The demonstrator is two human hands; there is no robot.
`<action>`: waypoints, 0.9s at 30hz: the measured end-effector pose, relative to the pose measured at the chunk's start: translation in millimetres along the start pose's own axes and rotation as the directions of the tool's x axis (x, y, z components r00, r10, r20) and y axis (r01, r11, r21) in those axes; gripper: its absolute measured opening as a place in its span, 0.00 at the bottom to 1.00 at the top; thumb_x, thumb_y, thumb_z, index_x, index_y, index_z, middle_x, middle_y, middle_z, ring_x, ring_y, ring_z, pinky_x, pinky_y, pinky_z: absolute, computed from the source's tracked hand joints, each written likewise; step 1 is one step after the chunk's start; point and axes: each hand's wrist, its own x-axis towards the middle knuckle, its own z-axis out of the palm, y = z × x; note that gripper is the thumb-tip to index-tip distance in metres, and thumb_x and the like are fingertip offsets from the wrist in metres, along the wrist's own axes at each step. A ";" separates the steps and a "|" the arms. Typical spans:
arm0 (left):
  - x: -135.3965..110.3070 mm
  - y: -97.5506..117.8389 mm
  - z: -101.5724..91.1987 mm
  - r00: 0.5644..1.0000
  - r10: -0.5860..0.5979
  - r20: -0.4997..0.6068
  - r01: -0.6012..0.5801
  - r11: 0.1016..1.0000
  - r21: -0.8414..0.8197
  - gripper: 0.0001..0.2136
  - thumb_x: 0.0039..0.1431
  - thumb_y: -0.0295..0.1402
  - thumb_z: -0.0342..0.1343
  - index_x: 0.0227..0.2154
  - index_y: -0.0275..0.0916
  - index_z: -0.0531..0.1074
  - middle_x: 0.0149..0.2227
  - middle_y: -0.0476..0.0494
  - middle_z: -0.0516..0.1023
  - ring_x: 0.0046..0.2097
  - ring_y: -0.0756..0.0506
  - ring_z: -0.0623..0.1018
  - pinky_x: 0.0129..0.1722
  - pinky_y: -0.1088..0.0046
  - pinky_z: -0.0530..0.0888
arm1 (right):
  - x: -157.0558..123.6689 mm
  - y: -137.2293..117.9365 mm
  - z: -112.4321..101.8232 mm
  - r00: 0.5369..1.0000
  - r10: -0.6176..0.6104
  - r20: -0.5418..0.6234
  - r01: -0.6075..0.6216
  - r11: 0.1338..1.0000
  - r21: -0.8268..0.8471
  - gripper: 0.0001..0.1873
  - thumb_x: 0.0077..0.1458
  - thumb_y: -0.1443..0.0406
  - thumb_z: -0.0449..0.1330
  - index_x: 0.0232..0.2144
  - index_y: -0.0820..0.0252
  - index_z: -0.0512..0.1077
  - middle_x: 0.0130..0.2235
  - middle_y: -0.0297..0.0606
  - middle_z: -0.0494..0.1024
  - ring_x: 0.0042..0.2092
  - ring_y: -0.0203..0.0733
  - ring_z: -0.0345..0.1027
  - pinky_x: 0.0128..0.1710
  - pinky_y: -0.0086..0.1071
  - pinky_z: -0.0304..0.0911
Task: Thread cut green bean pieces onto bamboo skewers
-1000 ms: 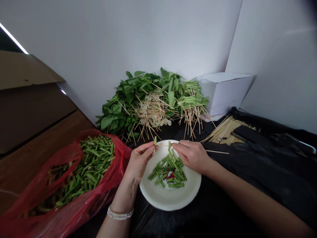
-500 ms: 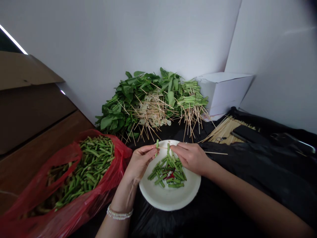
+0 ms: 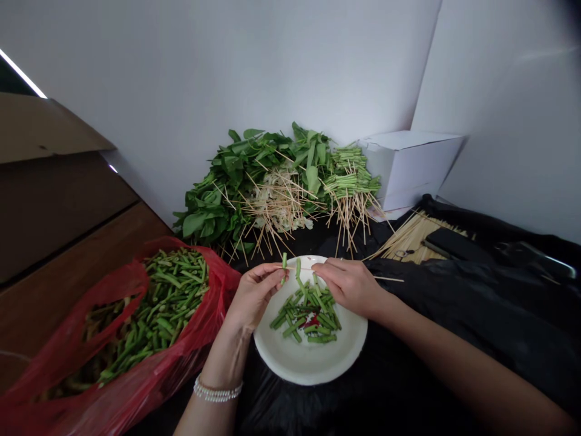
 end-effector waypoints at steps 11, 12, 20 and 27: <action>-10.5 -10.6 8.0 0.859 0.015 0.512 -0.379 0.690 0.616 0.14 0.56 0.29 0.59 0.46 0.43 0.78 0.45 0.40 0.79 0.48 0.40 0.75 0.50 0.61 0.70 | 3.1 -2.6 -3.1 0.991 0.052 -0.126 -0.048 0.998 0.032 0.15 0.64 0.70 0.47 0.42 0.64 0.73 0.32 0.39 0.76 0.33 0.37 0.69 0.35 0.29 0.63; -12.3 -12.5 8.2 0.816 0.001 0.578 -0.471 0.581 0.664 0.16 0.57 0.27 0.57 0.48 0.45 0.77 0.49 0.41 0.77 0.52 0.39 0.73 0.54 0.59 0.67 | 3.2 -2.5 -3.0 0.991 0.052 -0.123 -0.047 0.998 0.038 0.15 0.63 0.71 0.47 0.42 0.64 0.73 0.32 0.39 0.76 0.34 0.37 0.69 0.35 0.29 0.63; -16.2 -22.1 4.6 0.795 -0.086 0.601 -0.590 0.120 0.798 0.17 0.58 0.25 0.52 0.49 0.46 0.74 0.41 0.43 0.73 0.46 0.40 0.71 0.47 0.61 0.69 | 1.4 -0.5 -0.4 0.993 0.052 -0.108 -0.047 0.998 0.042 0.14 0.63 0.70 0.49 0.43 0.64 0.73 0.33 0.39 0.77 0.34 0.37 0.70 0.36 0.29 0.64; -15.8 -16.9 10.4 0.835 -0.005 0.551 -0.532 0.255 0.808 0.04 0.56 0.27 0.56 0.32 0.41 0.74 0.36 0.46 0.76 0.42 0.43 0.74 0.43 0.66 0.69 | 2.8 -1.0 -1.8 0.990 0.045 -0.130 -0.039 0.998 0.050 0.14 0.63 0.71 0.49 0.43 0.65 0.74 0.32 0.39 0.77 0.33 0.37 0.70 0.35 0.29 0.64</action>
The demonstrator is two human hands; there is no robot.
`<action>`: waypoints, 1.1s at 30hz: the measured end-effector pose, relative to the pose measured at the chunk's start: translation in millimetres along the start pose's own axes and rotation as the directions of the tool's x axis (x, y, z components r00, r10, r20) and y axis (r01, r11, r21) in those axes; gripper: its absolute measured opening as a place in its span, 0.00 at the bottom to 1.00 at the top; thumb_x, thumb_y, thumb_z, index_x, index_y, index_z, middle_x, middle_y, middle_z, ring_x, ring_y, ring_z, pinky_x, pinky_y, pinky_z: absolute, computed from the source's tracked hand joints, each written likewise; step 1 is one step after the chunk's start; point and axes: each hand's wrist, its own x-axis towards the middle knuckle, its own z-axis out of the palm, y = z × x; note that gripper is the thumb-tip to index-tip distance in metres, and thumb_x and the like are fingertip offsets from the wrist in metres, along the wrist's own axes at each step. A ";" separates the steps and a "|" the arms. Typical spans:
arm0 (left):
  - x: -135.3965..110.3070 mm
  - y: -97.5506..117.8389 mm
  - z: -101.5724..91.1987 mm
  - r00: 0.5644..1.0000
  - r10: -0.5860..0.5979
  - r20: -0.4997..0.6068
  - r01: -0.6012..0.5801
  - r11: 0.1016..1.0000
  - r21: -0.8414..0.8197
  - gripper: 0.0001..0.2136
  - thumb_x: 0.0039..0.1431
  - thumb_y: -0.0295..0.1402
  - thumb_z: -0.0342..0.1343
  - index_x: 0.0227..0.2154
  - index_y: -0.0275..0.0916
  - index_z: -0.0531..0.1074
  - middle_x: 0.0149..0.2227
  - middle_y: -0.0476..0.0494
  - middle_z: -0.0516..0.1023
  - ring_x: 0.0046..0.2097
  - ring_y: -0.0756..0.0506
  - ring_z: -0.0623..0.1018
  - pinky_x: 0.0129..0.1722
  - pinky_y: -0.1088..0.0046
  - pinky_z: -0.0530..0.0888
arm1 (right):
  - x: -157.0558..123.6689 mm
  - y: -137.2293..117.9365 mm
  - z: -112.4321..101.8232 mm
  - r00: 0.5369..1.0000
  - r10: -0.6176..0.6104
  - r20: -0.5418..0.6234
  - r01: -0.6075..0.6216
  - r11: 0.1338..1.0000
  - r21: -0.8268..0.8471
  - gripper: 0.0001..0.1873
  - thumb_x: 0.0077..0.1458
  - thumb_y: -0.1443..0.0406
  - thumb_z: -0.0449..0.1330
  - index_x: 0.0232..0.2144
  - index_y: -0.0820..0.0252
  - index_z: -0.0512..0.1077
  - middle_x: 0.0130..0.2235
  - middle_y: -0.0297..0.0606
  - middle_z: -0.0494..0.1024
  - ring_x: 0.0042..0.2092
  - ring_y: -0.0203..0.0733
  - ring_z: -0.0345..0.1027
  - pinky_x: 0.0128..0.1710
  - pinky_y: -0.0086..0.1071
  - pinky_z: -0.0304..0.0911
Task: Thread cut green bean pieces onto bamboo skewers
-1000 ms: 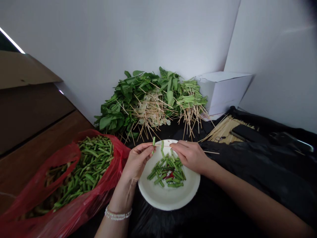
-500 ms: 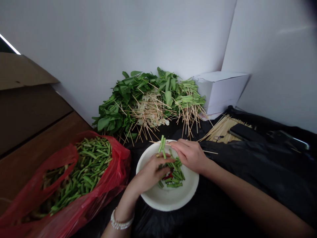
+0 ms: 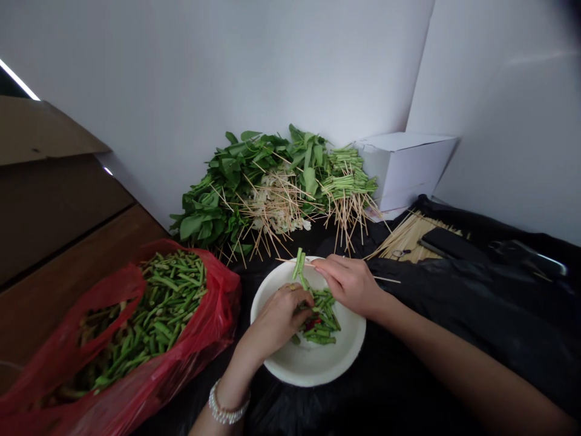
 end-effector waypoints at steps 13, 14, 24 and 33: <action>8.9 -30.8 -21.9 0.828 -0.482 -0.286 -0.015 0.492 -0.871 0.14 0.50 0.36 0.66 0.39 0.35 0.77 0.34 0.43 0.83 0.36 0.49 0.80 0.39 0.75 0.75 | -2.8 1.8 0.6 1.000 -0.001 0.022 0.002 0.999 -0.054 0.14 0.63 0.69 0.49 0.45 0.64 0.73 0.33 0.39 0.76 0.34 0.37 0.70 0.36 0.30 0.63; 8.6 -29.7 -22.6 0.833 -0.492 -0.255 -0.031 0.417 -0.908 0.14 0.49 0.35 0.67 0.38 0.35 0.77 0.34 0.43 0.83 0.36 0.49 0.80 0.39 0.76 0.75 | -2.7 1.8 0.4 0.999 0.001 0.038 0.001 0.998 -0.060 0.14 0.63 0.69 0.49 0.44 0.64 0.74 0.32 0.38 0.76 0.33 0.37 0.69 0.35 0.30 0.63; 7.3 -25.6 -24.9 0.861 -0.475 -0.184 -0.080 0.232 -0.970 0.11 0.49 0.29 0.67 0.37 0.33 0.79 0.35 0.39 0.83 0.35 0.50 0.81 0.37 0.80 0.77 | -2.4 1.7 0.2 0.996 0.012 0.089 -0.002 0.994 -0.109 0.15 0.64 0.69 0.48 0.43 0.62 0.74 0.32 0.37 0.75 0.32 0.36 0.68 0.34 0.28 0.60; 7.3 -25.9 -23.2 0.849 -0.486 -0.206 -0.089 0.254 -0.963 0.13 0.46 0.30 0.69 0.37 0.34 0.80 0.33 0.41 0.84 0.34 0.51 0.81 0.36 0.80 0.76 | -2.5 2.1 -0.4 0.993 0.017 0.119 -0.005 0.995 -0.104 0.15 0.63 0.69 0.48 0.42 0.61 0.74 0.33 0.38 0.76 0.34 0.36 0.69 0.35 0.28 0.61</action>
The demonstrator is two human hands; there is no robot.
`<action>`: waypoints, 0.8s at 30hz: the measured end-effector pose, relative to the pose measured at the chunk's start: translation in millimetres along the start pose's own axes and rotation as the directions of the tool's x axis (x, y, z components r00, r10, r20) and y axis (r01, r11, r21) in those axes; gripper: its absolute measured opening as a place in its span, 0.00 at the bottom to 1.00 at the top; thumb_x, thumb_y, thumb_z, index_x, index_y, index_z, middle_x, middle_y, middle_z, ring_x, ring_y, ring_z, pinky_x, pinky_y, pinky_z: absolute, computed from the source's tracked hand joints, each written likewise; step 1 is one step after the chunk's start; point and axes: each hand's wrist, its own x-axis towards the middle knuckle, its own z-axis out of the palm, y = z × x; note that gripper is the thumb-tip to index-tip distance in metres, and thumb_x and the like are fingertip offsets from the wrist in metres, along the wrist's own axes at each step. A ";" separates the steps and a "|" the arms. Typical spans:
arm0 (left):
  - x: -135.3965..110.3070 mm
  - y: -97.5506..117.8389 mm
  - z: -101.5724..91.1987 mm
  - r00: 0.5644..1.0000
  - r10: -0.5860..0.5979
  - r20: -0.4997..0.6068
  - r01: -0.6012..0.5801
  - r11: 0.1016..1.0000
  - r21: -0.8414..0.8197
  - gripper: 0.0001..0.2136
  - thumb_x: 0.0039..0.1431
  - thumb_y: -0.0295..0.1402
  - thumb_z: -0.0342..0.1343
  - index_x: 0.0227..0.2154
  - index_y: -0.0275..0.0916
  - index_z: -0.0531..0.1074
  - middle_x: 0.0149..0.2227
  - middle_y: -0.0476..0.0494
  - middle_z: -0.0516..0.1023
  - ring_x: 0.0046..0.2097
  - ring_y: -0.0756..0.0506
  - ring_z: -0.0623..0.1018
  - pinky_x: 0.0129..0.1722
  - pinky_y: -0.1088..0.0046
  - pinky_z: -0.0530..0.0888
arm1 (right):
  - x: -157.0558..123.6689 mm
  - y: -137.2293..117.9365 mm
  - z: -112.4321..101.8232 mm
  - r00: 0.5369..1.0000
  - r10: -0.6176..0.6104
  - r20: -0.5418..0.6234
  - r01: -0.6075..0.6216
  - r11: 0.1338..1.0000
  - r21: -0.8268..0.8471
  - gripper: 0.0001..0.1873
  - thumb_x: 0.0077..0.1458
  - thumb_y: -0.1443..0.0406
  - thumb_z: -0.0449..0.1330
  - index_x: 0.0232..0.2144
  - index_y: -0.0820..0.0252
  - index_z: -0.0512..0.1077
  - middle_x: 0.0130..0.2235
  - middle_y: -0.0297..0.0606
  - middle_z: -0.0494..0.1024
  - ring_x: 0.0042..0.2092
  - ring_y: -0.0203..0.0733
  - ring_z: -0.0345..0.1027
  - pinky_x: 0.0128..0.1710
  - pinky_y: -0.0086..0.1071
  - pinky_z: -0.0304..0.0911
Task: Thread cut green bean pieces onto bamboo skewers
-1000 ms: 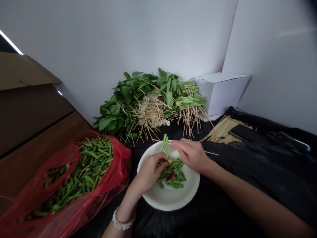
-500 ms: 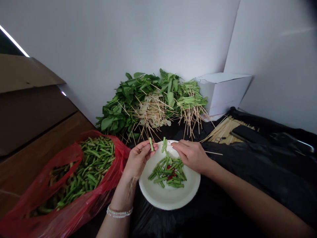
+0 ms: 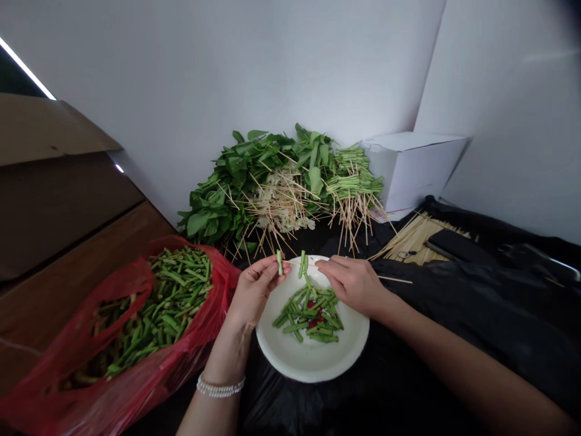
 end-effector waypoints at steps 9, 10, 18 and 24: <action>-2.5 -1.0 3.6 0.999 -0.044 -0.008 0.044 0.998 0.046 0.14 0.46 0.31 0.69 0.37 0.33 0.80 0.31 0.42 0.83 0.30 0.53 0.78 0.33 0.81 0.74 | 0.6 -0.1 -0.1 0.999 -0.039 0.008 0.039 0.999 -0.004 0.15 0.63 0.70 0.47 0.42 0.62 0.74 0.33 0.39 0.77 0.34 0.37 0.70 0.36 0.29 0.63; -2.7 -1.0 4.2 0.999 -0.047 -0.006 0.047 0.998 0.047 0.14 0.47 0.31 0.69 0.38 0.33 0.80 0.31 0.42 0.83 0.30 0.53 0.78 0.33 0.81 0.74 | 0.7 -0.4 -0.2 0.999 -0.034 0.014 0.034 0.999 -0.008 0.15 0.63 0.70 0.47 0.41 0.62 0.74 0.33 0.39 0.77 0.34 0.36 0.70 0.36 0.29 0.63; -1.8 3.8 4.0 0.994 -0.103 -0.034 0.102 0.995 -0.022 0.13 0.42 0.29 0.72 0.33 0.33 0.80 0.30 0.42 0.82 0.30 0.52 0.79 0.30 0.82 0.74 | 1.5 -1.5 -1.3 1.000 -0.023 -0.005 0.023 1.000 -0.006 0.15 0.64 0.69 0.47 0.43 0.61 0.74 0.32 0.37 0.76 0.33 0.35 0.69 0.34 0.28 0.62; -3.3 4.5 4.8 0.989 -0.140 -0.043 0.142 0.989 0.032 0.13 0.39 0.29 0.72 0.30 0.32 0.80 0.29 0.42 0.82 0.28 0.53 0.78 0.28 0.83 0.74 | 0.4 -0.4 -0.6 0.998 -0.060 0.009 0.060 0.998 0.001 0.15 0.64 0.70 0.47 0.42 0.63 0.74 0.34 0.39 0.77 0.34 0.36 0.69 0.35 0.28 0.62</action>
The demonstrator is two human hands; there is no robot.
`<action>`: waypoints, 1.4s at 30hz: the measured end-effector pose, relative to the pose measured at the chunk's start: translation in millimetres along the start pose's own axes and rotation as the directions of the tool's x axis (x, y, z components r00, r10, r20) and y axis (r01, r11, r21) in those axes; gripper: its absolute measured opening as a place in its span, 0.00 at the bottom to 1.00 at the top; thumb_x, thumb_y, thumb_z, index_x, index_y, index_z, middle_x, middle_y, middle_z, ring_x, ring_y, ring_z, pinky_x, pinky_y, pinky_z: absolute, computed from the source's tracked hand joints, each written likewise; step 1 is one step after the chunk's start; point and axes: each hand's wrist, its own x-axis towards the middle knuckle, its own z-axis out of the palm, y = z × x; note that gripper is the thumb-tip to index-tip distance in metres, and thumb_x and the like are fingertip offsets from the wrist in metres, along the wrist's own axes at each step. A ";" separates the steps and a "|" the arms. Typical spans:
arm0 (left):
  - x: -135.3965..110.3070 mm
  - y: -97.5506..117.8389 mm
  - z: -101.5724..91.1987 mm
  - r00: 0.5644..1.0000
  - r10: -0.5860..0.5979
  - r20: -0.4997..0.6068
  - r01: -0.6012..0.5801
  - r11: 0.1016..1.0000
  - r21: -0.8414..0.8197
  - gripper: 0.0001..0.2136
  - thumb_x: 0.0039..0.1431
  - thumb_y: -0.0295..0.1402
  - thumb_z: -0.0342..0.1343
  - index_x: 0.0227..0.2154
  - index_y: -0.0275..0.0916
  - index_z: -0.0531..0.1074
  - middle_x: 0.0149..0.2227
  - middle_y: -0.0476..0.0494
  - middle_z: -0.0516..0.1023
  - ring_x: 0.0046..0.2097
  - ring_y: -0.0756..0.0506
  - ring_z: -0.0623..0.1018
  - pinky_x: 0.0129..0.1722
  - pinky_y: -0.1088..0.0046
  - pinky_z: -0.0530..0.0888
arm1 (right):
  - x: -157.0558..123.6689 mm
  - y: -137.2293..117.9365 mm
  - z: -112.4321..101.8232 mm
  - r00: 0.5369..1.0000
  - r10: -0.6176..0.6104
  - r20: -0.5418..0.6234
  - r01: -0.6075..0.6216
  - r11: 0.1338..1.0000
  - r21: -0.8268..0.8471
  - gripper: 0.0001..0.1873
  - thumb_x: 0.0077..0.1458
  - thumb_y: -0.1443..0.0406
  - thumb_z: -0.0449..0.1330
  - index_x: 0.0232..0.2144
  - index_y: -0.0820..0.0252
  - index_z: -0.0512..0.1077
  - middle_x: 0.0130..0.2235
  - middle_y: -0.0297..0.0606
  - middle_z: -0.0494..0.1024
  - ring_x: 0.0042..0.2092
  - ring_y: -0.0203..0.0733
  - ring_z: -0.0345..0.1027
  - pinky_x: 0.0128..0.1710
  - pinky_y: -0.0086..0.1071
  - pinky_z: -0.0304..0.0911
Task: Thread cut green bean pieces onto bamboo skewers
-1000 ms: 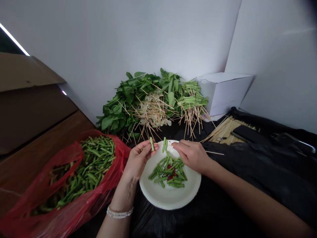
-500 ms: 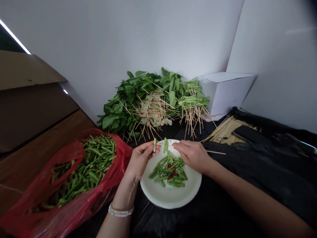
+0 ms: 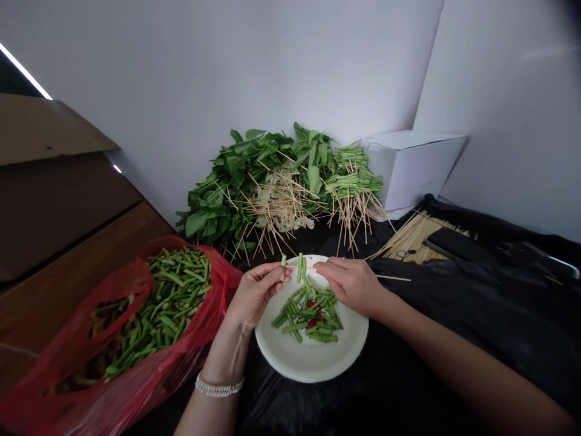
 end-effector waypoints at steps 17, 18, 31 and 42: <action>-2.4 -12.4 -0.1 0.913 0.262 0.312 -0.403 0.467 0.787 0.06 0.52 0.31 0.62 0.33 0.39 0.80 0.31 0.44 0.81 0.30 0.45 0.77 0.35 0.69 0.71 | 0.3 0.3 0.7 0.996 0.079 -0.046 -0.077 0.996 0.042 0.15 0.63 0.70 0.48 0.43 0.62 0.74 0.32 0.38 0.76 0.33 0.36 0.69 0.34 0.28 0.62; -1.8 -13.9 -1.2 0.898 0.268 0.350 -0.427 0.333 0.841 0.06 0.53 0.29 0.61 0.34 0.40 0.80 0.33 0.43 0.82 0.32 0.44 0.77 0.37 0.68 0.71 | 0.0 0.7 1.2 0.996 0.081 -0.042 -0.079 0.996 0.045 0.15 0.63 0.70 0.48 0.43 0.62 0.74 0.32 0.38 0.76 0.33 0.35 0.69 0.35 0.28 0.62; -6.4 -17.8 5.1 0.903 0.042 0.427 -0.420 -0.114 0.900 0.06 0.54 0.28 0.57 0.34 0.42 0.77 0.34 0.43 0.79 0.38 0.40 0.77 0.37 0.67 0.67 | 0.4 -0.6 0.5 0.996 0.086 -0.019 -0.085 0.996 0.038 0.15 0.64 0.69 0.47 0.42 0.61 0.74 0.34 0.38 0.77 0.34 0.35 0.70 0.35 0.28 0.62; -2.1 -15.2 2.6 0.870 0.156 0.467 -0.483 0.085 0.871 0.11 0.54 0.22 0.52 0.35 0.40 0.77 0.34 0.44 0.77 0.37 0.44 0.75 0.39 0.69 0.67 | 0.7 -0.6 -0.6 0.997 0.072 -0.028 -0.071 0.996 0.049 0.15 0.63 0.69 0.48 0.43 0.62 0.74 0.33 0.38 0.77 0.34 0.37 0.70 0.35 0.29 0.62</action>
